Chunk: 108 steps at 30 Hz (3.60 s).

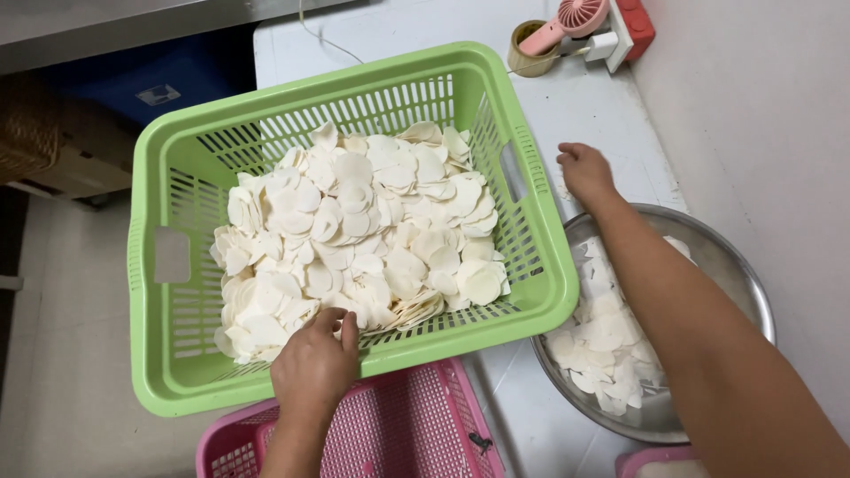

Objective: The person is manually separating thin, white dried fruit or vegetable slices that are stuck together and sorting them into different baskets.

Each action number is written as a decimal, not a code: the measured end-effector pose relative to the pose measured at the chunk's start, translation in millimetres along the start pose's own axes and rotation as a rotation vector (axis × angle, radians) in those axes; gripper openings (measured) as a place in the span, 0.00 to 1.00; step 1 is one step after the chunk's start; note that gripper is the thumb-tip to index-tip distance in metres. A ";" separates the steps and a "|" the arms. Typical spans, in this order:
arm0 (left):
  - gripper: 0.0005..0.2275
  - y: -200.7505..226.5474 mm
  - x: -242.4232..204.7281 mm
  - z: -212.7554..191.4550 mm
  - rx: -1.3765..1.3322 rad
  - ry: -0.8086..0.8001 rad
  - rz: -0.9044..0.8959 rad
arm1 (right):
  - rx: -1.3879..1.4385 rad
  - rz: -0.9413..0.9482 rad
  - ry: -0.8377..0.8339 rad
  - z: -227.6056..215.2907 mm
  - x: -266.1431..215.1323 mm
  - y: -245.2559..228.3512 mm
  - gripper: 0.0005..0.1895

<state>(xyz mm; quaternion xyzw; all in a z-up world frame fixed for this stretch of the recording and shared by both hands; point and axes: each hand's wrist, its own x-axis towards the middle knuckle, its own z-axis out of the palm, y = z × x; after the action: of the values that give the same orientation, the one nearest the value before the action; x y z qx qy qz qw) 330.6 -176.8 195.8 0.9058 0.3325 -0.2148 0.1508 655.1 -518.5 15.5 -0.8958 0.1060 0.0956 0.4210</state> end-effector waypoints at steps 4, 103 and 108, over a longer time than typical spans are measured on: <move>0.20 7.1 -6.0 -10.1 0.017 -0.057 -0.039 | -0.120 0.003 0.097 -29.3 -44.2 -43.0 0.11; 0.34 -172.6 104.4 -31.4 0.102 -0.597 1.168 | -0.219 0.048 0.179 286.1 -690.7 -106.3 0.22; 0.33 -159.3 91.2 -78.2 0.140 -0.832 1.046 | -0.140 0.087 0.104 275.9 -688.1 -113.1 0.24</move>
<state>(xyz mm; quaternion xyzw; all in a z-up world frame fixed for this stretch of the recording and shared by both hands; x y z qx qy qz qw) 309.5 21.6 197.9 0.7971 -0.2508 -0.4655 0.2917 3.0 -159.0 104.7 -0.9213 0.1596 0.0742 0.3467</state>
